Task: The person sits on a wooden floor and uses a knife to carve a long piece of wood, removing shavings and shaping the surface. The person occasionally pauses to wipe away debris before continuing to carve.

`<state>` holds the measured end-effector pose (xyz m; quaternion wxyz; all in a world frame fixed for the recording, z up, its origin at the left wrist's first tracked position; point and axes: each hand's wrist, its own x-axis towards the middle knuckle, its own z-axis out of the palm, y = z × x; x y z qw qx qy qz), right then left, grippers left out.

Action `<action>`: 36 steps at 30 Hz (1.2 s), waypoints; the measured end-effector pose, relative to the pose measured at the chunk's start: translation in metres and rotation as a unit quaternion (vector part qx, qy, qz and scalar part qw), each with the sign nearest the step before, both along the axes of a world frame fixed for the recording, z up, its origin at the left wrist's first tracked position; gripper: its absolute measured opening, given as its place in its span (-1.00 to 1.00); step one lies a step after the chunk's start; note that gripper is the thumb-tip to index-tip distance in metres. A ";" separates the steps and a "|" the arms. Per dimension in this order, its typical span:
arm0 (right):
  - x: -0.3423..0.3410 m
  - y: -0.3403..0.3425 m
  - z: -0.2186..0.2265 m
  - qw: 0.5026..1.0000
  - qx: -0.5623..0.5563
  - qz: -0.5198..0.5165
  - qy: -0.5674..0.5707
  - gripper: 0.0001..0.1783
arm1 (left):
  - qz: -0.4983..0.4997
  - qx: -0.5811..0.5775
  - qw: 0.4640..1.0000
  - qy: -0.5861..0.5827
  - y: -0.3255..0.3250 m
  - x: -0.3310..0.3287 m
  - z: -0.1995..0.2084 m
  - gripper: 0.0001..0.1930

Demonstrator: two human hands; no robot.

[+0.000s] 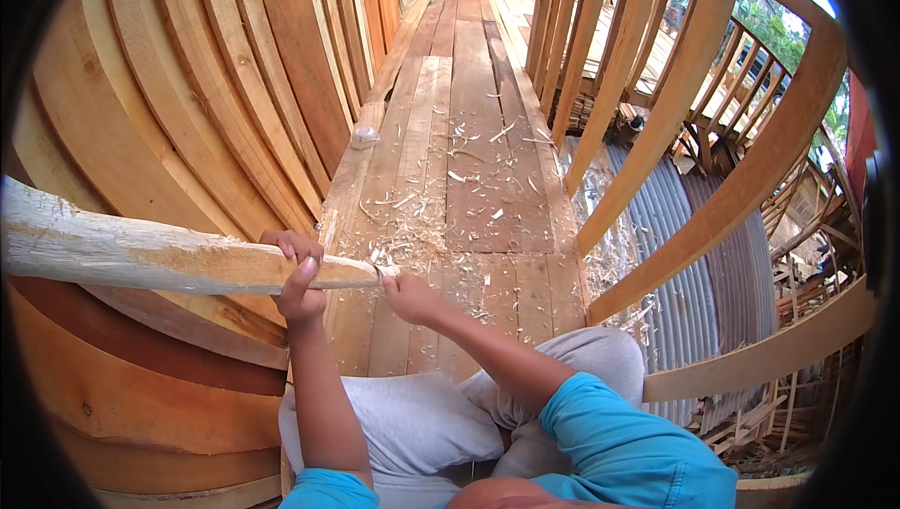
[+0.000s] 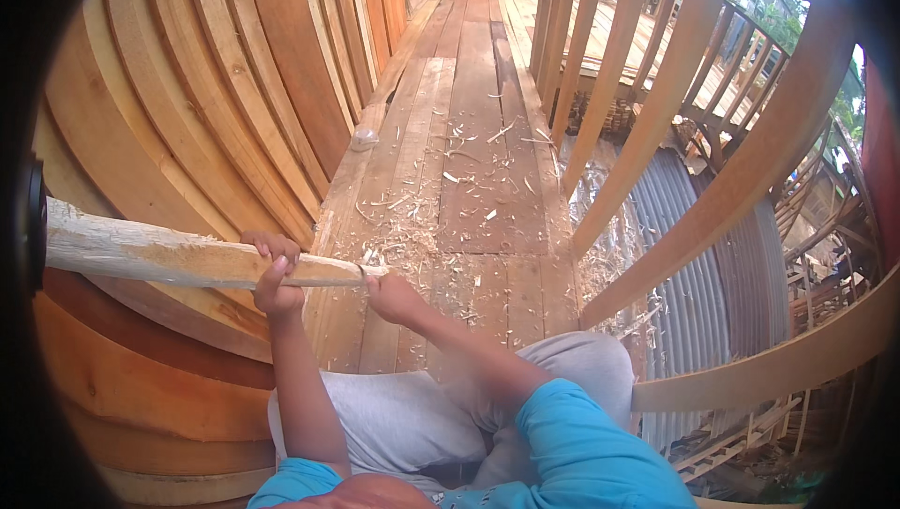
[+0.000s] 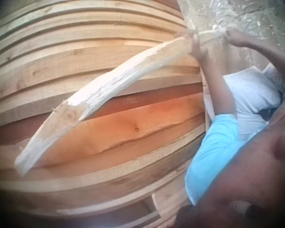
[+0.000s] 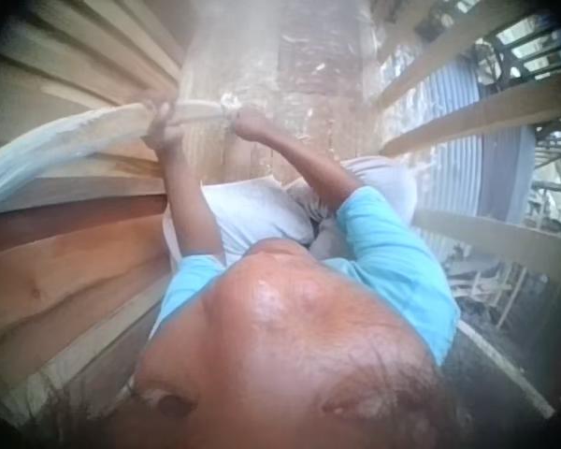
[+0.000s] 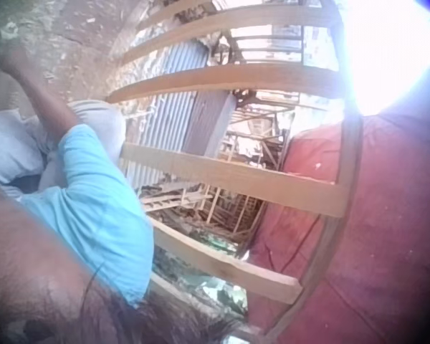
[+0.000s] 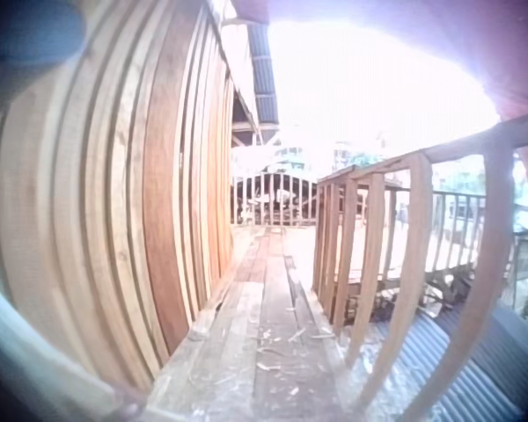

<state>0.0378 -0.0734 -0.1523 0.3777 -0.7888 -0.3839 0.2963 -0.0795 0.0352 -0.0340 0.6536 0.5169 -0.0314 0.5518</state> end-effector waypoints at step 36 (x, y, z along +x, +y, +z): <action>-0.003 0.007 -0.026 1.000 0.003 -0.021 0.021 -0.40 | 0.053 -0.033 0.998 -0.004 -0.004 0.001 0.001 -0.67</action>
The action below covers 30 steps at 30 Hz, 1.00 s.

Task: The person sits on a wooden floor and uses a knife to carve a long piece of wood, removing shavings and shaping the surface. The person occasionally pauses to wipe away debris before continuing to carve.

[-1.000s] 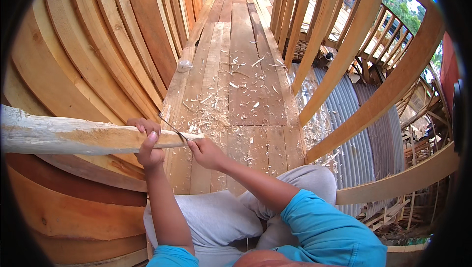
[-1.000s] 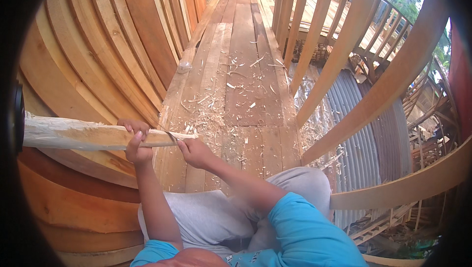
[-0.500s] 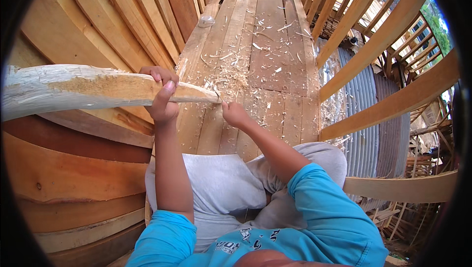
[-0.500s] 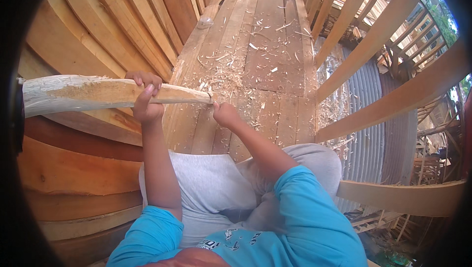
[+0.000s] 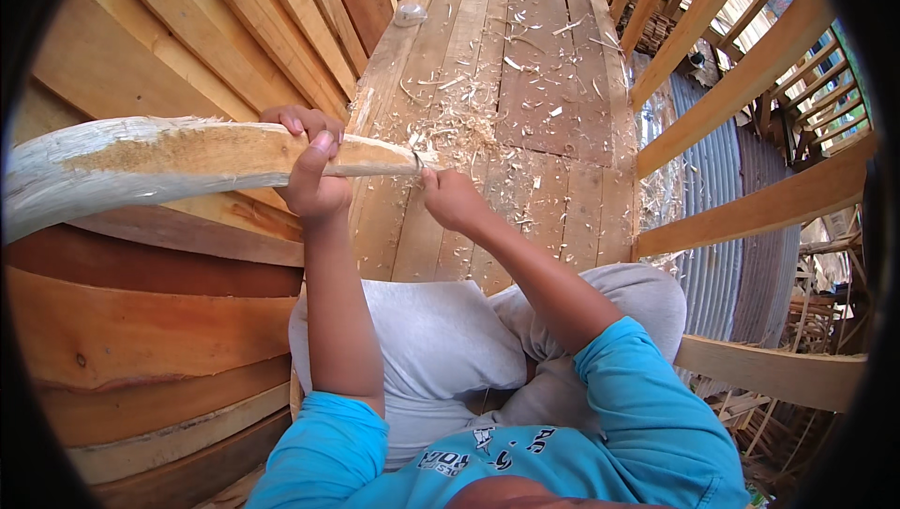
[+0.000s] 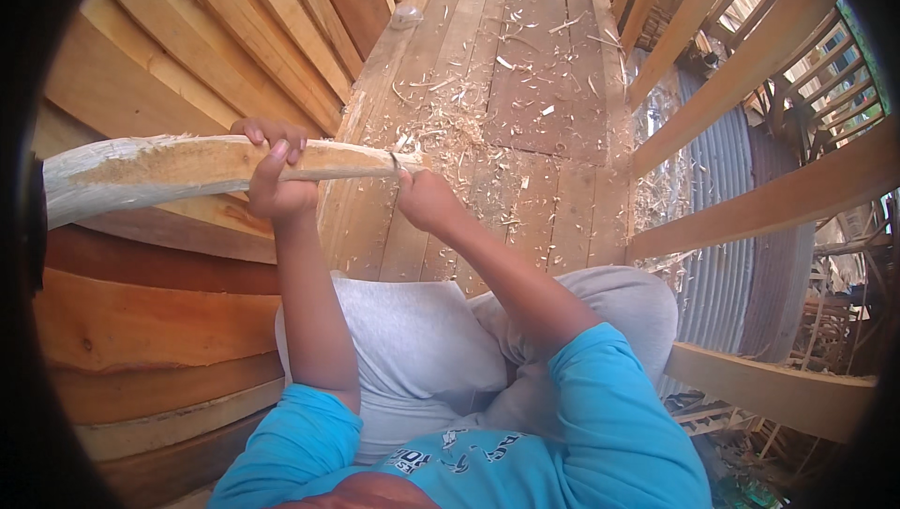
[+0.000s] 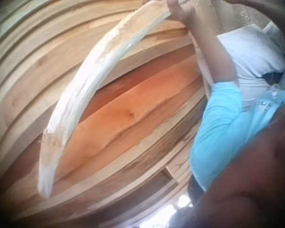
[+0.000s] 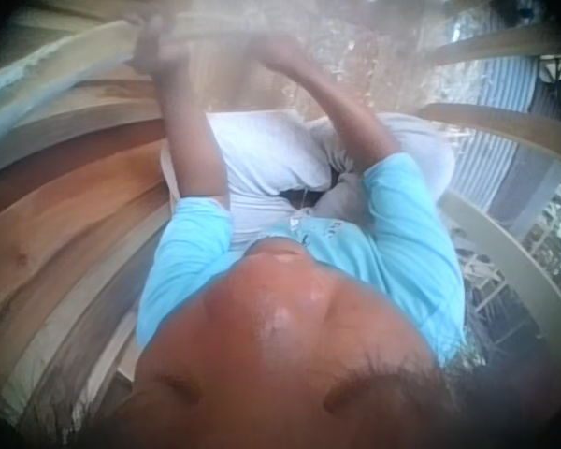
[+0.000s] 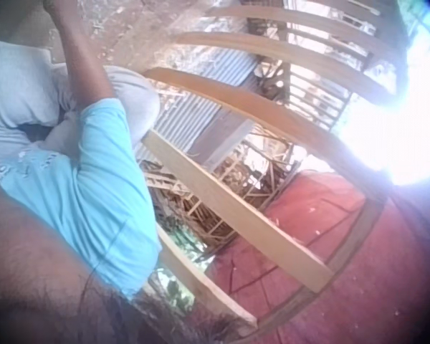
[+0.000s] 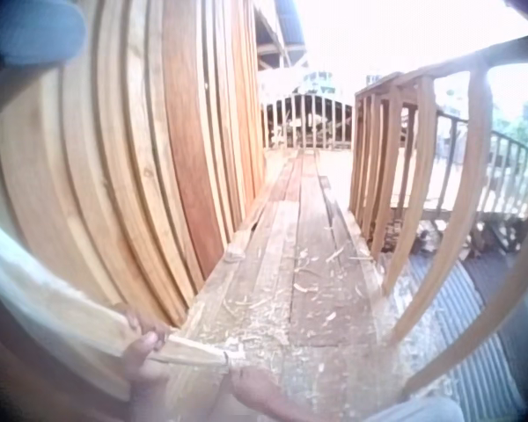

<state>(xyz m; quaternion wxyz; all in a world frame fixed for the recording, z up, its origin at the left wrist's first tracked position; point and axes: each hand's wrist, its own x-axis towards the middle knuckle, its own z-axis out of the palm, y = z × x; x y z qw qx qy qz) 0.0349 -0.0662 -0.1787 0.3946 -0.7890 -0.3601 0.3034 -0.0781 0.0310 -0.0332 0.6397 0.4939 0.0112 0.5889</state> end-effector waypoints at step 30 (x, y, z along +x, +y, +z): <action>-0.022 -0.010 0.061 0.993 0.101 0.049 -0.040 -0.43 | 0.067 -0.015 0.997 -0.019 0.016 -0.007 -0.004 -0.72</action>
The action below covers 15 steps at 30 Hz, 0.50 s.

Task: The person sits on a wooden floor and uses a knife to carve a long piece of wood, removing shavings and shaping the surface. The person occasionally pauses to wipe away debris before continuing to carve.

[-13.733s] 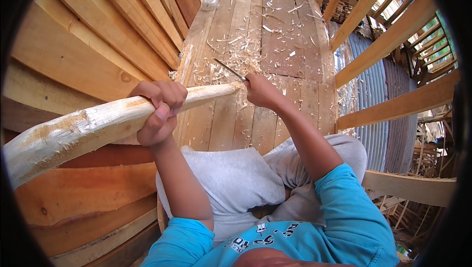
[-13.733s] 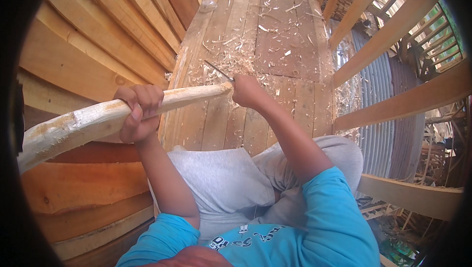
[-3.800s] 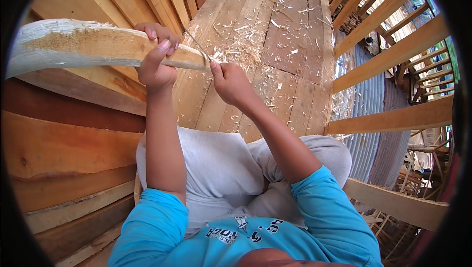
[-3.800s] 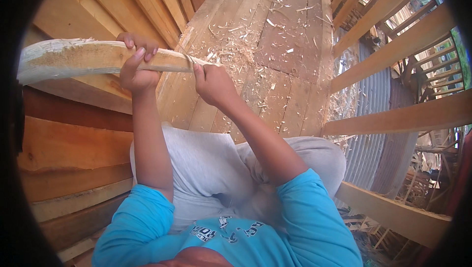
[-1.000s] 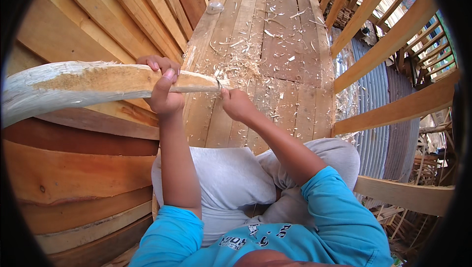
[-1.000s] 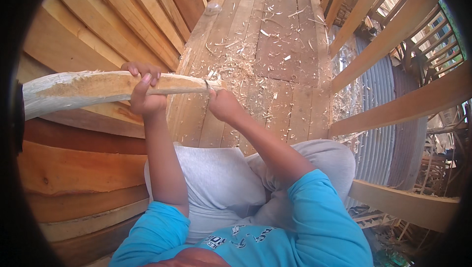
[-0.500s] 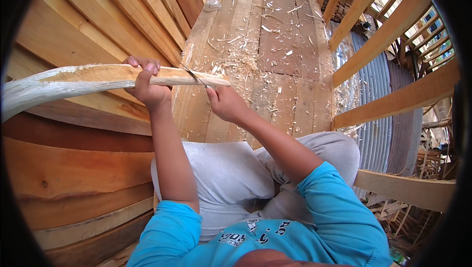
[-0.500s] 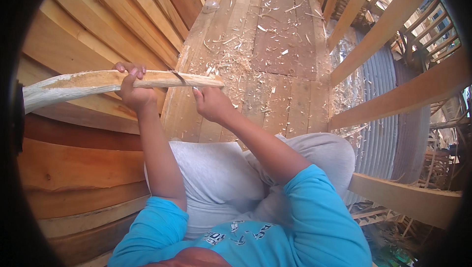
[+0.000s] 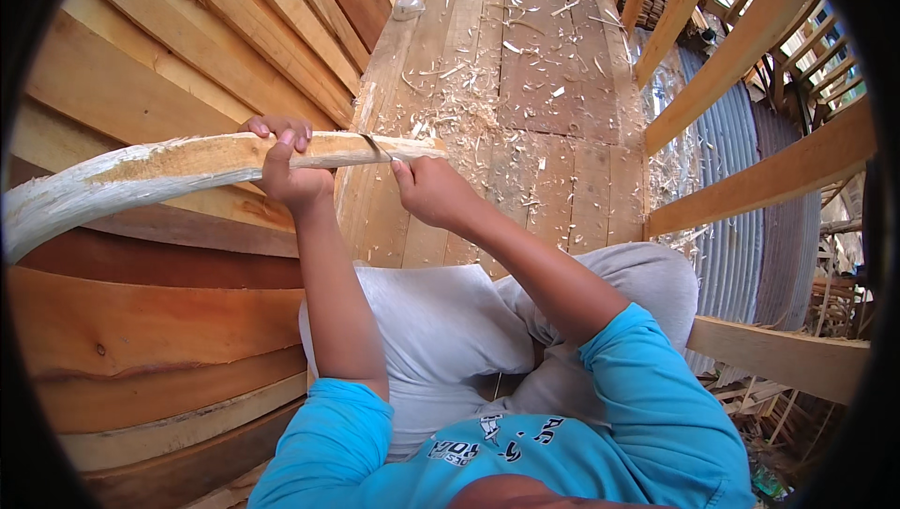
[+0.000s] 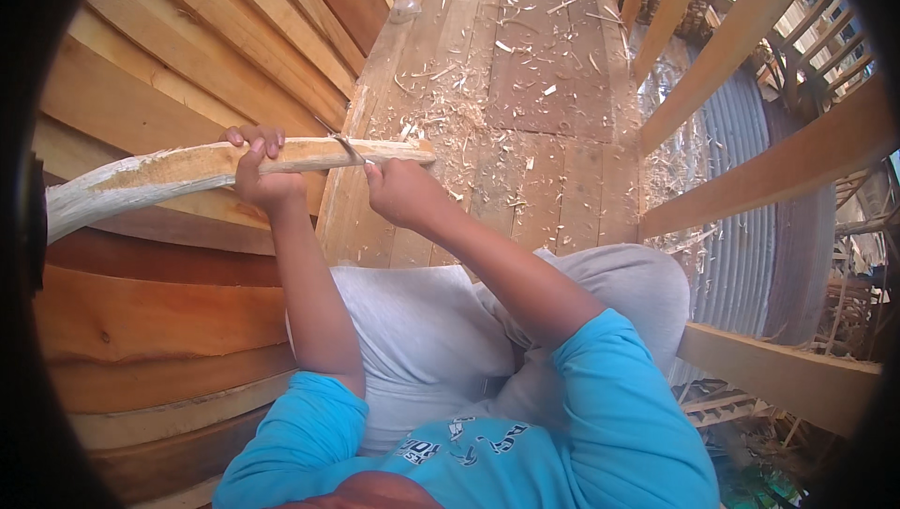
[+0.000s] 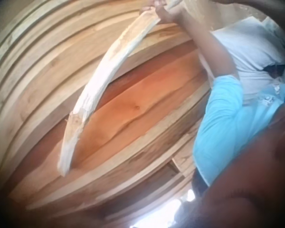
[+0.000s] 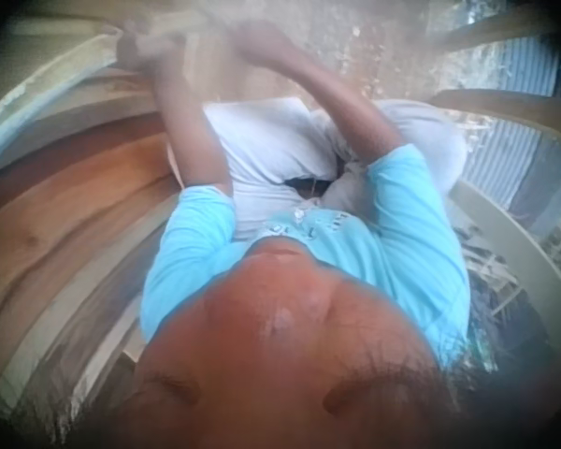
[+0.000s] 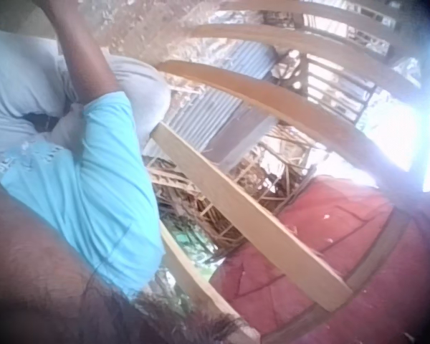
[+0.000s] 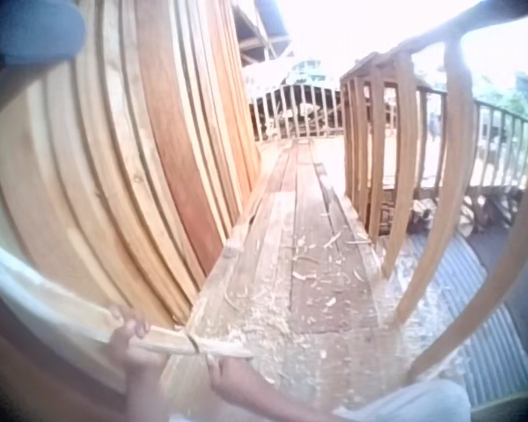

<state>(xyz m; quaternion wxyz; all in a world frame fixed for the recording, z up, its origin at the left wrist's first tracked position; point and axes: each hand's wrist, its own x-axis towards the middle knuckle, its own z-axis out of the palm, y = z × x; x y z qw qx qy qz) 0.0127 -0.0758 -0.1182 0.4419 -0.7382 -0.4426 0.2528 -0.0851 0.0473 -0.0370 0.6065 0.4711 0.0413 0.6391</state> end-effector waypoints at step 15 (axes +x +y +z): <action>-0.003 0.007 0.007 0.998 -0.040 -0.007 -0.056 -0.44 | 0.040 -0.011 0.999 0.009 0.006 0.004 0.003 -0.70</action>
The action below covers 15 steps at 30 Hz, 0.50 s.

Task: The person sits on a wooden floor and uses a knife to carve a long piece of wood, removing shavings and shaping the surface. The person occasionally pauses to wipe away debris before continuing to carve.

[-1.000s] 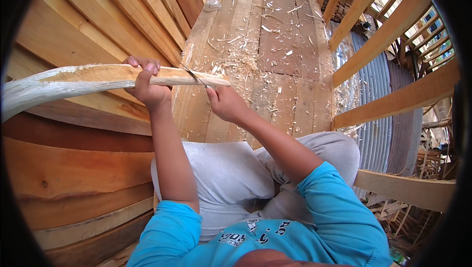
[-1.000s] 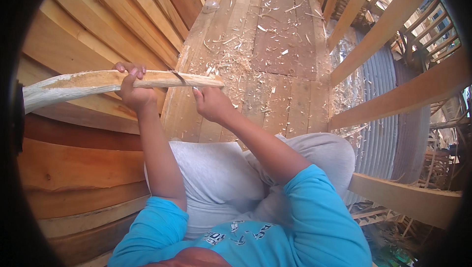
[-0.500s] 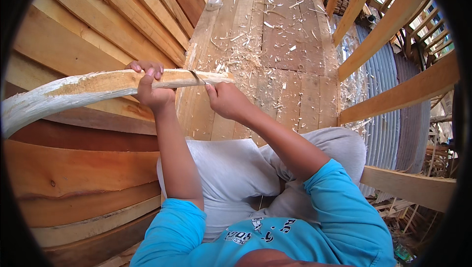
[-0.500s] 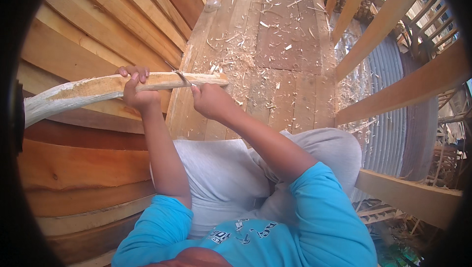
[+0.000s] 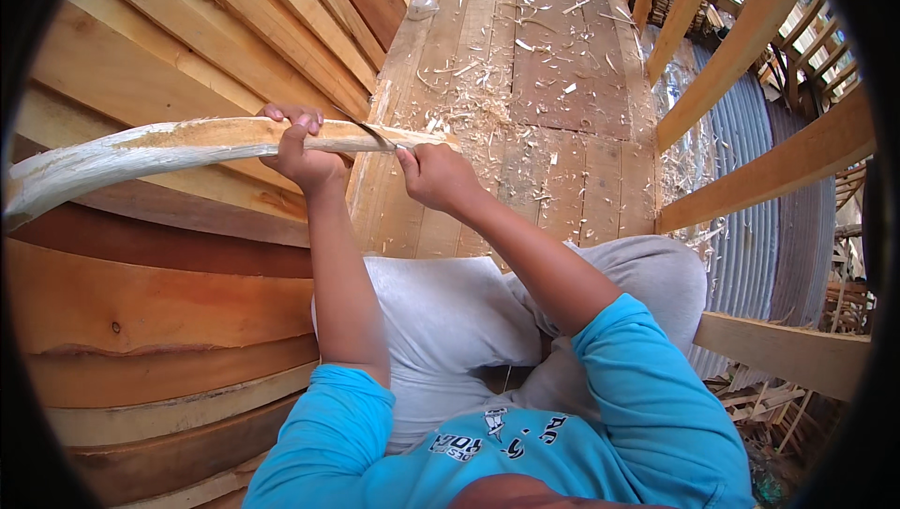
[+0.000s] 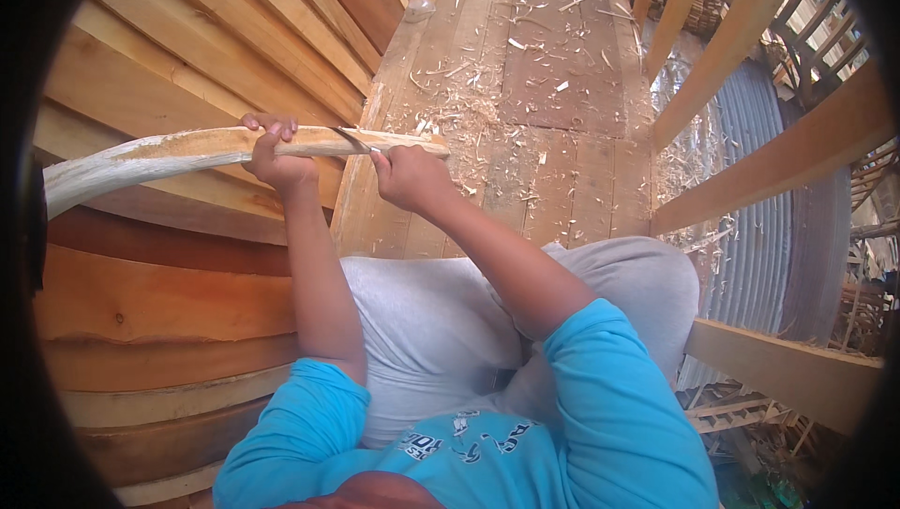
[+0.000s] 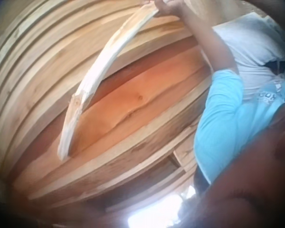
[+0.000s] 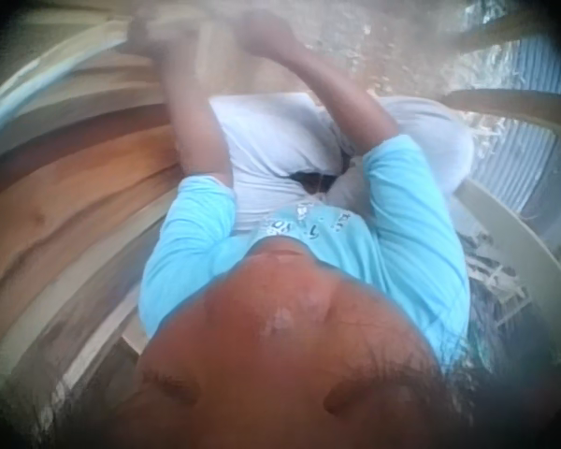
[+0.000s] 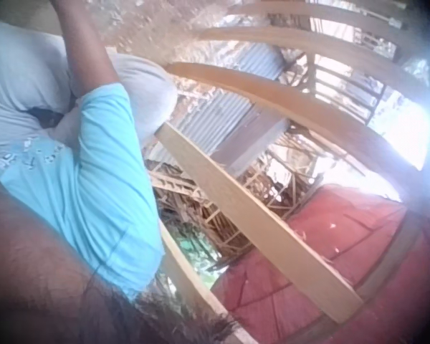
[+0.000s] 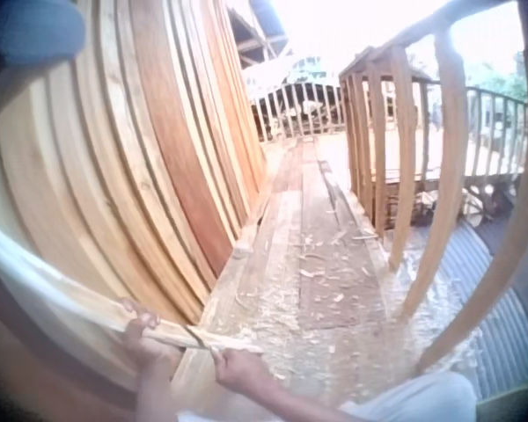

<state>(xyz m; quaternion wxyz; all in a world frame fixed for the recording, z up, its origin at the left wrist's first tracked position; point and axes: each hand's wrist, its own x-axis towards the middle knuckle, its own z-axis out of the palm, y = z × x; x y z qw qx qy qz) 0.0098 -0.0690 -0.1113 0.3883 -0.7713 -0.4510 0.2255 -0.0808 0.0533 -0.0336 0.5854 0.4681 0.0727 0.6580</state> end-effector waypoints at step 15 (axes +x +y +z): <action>0.004 -0.010 0.008 0.997 -0.022 0.072 0.031 -0.42 | 0.103 -0.041 0.994 -0.003 -0.029 -0.072 0.094 -0.65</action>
